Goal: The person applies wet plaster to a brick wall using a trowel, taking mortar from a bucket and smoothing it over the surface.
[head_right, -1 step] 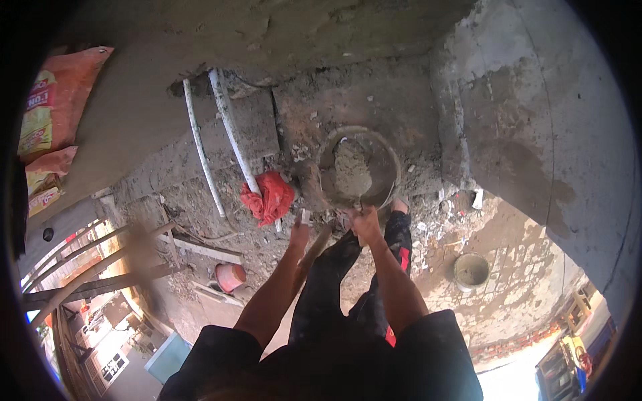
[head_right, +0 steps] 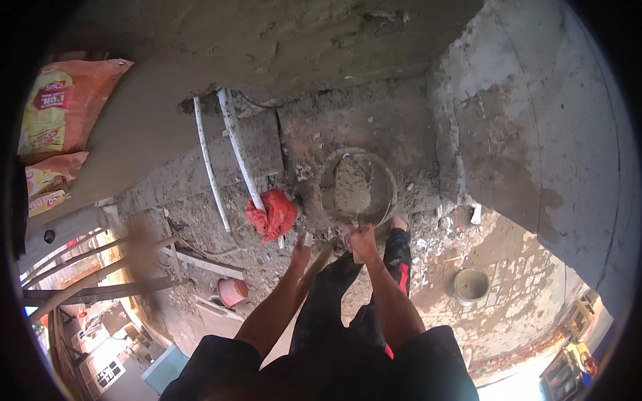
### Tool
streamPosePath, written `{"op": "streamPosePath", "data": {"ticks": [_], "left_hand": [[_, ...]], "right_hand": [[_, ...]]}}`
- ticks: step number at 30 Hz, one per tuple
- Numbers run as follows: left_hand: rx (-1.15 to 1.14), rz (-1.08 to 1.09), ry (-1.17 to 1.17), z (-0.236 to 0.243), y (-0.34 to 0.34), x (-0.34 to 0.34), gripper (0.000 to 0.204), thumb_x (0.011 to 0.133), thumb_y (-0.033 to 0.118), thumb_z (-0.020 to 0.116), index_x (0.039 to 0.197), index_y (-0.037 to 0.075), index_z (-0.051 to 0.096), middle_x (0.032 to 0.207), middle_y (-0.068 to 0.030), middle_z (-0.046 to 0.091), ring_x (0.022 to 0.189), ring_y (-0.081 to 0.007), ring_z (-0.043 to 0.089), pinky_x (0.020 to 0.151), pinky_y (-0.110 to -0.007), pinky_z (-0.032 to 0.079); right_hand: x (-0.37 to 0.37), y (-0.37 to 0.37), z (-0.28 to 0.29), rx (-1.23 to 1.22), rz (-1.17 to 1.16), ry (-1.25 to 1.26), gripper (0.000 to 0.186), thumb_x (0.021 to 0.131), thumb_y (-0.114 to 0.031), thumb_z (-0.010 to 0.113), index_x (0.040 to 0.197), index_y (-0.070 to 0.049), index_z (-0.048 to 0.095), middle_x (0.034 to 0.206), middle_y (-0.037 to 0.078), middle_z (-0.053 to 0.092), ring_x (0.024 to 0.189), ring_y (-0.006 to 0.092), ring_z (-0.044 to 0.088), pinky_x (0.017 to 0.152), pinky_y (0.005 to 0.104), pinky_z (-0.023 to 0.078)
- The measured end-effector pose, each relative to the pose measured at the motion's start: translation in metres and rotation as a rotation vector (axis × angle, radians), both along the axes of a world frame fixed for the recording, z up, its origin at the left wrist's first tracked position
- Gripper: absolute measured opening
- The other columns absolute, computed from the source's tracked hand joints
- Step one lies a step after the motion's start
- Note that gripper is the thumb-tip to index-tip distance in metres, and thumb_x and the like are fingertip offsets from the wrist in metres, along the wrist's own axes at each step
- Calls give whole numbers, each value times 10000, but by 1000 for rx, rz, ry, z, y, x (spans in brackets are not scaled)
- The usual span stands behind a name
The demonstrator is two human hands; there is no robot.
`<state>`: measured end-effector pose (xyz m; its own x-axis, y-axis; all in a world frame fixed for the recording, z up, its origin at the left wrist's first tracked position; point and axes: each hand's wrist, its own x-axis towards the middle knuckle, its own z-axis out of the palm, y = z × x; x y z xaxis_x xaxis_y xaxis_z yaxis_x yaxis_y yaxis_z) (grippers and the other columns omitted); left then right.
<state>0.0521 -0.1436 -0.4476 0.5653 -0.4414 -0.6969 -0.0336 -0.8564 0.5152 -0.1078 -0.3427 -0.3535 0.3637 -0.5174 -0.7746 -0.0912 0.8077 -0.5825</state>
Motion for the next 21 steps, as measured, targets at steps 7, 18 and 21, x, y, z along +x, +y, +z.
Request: {"op": "streamPosePath", "data": {"ticks": [7,18,21], "left_hand": [[306,-233,-26,125,15,41,545,875,305,515,1367,74,476,1134,-264,629,1056,-400,614,875,-441,483],[-19,-294,-148,164,24,101,481,873,301,556,1290,61,538,1048,-289,633,1025,-442,601,833,-475,480],[62,-346,-165,205,-17,69,491,887,353,536,1283,63,546,1059,-295,628,1036,-457,587,850,-480,475]], "right_hand": [[60,-76,210,-178,-731,-227,91,857,-88,554,900,-18,516,672,40,519,492,123,484,438,280,418],[127,-243,275,-676,-1496,176,284,936,-125,577,1043,38,370,790,171,562,634,231,576,613,385,507],[198,-305,262,-891,-1221,429,315,882,-42,568,1116,104,417,927,264,612,858,369,630,723,380,484]]}}
